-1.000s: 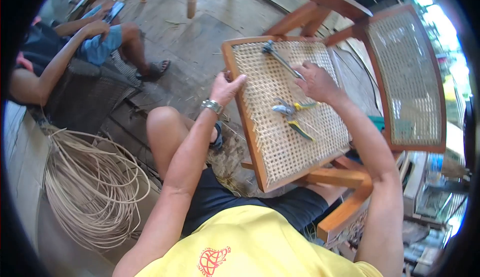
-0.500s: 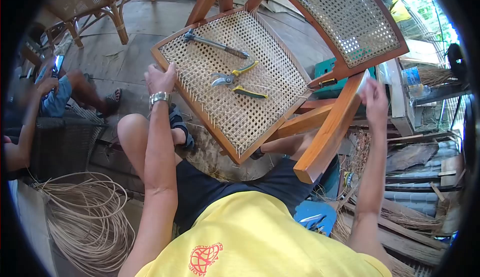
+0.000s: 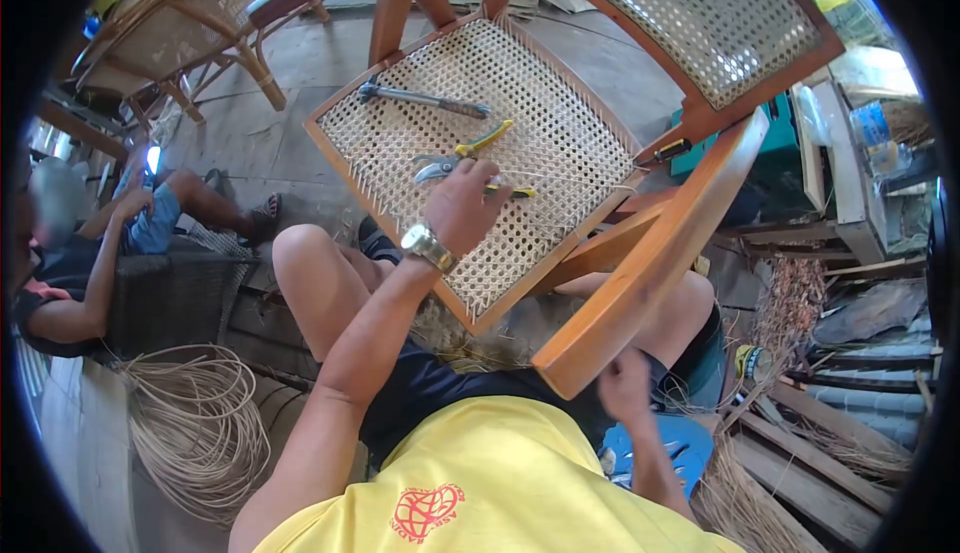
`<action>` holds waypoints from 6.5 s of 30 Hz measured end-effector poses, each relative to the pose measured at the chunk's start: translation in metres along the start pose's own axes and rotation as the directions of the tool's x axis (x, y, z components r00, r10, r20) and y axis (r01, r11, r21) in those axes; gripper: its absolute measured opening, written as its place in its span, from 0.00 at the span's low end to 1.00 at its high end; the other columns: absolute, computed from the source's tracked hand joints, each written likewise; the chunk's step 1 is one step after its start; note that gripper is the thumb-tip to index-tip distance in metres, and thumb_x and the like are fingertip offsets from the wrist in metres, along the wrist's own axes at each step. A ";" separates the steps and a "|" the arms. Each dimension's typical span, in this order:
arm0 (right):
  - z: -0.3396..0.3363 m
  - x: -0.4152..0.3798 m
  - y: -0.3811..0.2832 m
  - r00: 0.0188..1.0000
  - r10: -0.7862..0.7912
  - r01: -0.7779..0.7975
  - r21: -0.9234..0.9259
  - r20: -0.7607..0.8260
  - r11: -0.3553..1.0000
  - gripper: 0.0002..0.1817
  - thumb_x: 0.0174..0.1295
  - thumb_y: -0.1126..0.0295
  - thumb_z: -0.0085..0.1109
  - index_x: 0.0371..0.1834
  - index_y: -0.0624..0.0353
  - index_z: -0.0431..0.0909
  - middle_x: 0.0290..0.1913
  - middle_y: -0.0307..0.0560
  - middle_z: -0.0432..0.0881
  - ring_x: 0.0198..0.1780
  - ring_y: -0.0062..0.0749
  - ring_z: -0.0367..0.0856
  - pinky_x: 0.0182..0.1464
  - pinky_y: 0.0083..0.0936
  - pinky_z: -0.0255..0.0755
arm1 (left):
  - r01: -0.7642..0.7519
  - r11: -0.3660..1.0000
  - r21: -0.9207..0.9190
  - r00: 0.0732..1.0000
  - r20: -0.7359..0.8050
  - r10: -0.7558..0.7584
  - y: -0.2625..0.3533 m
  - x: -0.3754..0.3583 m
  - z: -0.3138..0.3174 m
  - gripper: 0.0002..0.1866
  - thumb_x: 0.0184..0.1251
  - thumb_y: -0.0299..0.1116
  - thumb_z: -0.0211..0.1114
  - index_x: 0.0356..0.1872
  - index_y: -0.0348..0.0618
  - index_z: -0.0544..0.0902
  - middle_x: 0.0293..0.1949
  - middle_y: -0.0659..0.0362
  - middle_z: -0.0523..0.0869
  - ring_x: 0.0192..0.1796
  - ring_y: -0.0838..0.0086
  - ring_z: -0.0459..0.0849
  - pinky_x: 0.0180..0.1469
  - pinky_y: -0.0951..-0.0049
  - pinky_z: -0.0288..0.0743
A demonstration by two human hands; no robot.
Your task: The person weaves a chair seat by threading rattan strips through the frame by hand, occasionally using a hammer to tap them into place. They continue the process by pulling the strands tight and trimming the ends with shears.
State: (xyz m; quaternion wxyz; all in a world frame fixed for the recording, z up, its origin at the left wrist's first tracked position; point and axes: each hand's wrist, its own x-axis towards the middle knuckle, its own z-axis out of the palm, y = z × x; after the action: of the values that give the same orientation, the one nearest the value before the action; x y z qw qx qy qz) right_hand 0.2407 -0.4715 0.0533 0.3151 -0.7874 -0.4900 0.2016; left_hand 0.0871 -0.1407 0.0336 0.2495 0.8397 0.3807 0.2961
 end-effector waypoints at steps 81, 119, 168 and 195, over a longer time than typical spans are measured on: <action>-0.081 0.311 0.155 0.920 0.280 -0.230 -0.200 0.274 0.952 0.18 0.62 0.54 0.73 0.27 0.59 0.86 0.22 0.37 0.78 0.25 0.18 0.71 0.29 0.25 0.65 | 0.370 0.686 -0.626 0.483 0.761 0.433 0.028 0.111 0.060 0.14 0.75 0.39 0.65 0.31 0.42 0.81 0.48 0.59 0.89 0.29 0.85 0.74 0.34 0.76 0.71; -0.067 0.325 0.119 0.878 0.001 0.010 -0.020 0.478 1.000 0.15 0.64 0.65 0.70 0.25 0.64 0.80 0.20 0.36 0.77 0.24 0.16 0.70 0.28 0.23 0.65 | 0.444 0.787 -0.429 0.895 0.255 -0.367 -0.200 0.016 -0.137 0.13 0.71 0.41 0.70 0.32 0.43 0.86 0.29 0.66 0.85 0.32 0.83 0.79 0.35 0.79 0.74; -0.250 0.178 0.089 0.957 0.284 -0.289 -0.201 -0.054 0.936 0.11 0.73 0.70 0.57 0.53 0.62 0.82 0.43 0.45 0.87 0.44 0.24 0.84 0.50 0.24 0.77 | 0.281 0.946 -0.164 0.950 -0.092 -0.298 -0.088 0.027 -0.168 0.09 0.72 0.30 0.68 0.34 0.39 0.77 0.33 0.60 0.90 0.27 0.87 0.77 0.28 0.83 0.70; -0.121 0.186 0.074 0.922 0.382 -0.166 0.831 -0.060 0.531 0.26 0.75 0.55 0.57 0.65 0.65 0.76 0.53 0.47 0.85 0.55 0.31 0.83 0.59 0.30 0.75 | 0.139 0.954 -0.265 0.977 0.195 -0.088 0.065 0.033 0.023 0.08 0.64 0.34 0.73 0.35 0.41 0.84 0.30 0.55 0.88 0.29 0.68 0.86 0.32 0.68 0.75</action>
State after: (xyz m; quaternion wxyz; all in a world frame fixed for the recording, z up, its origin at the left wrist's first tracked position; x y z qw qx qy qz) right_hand 0.4454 -0.3645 0.0873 0.6593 -0.6397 -0.1711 0.3560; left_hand 0.1523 -0.1568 0.0696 0.4149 0.7966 0.3588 0.2539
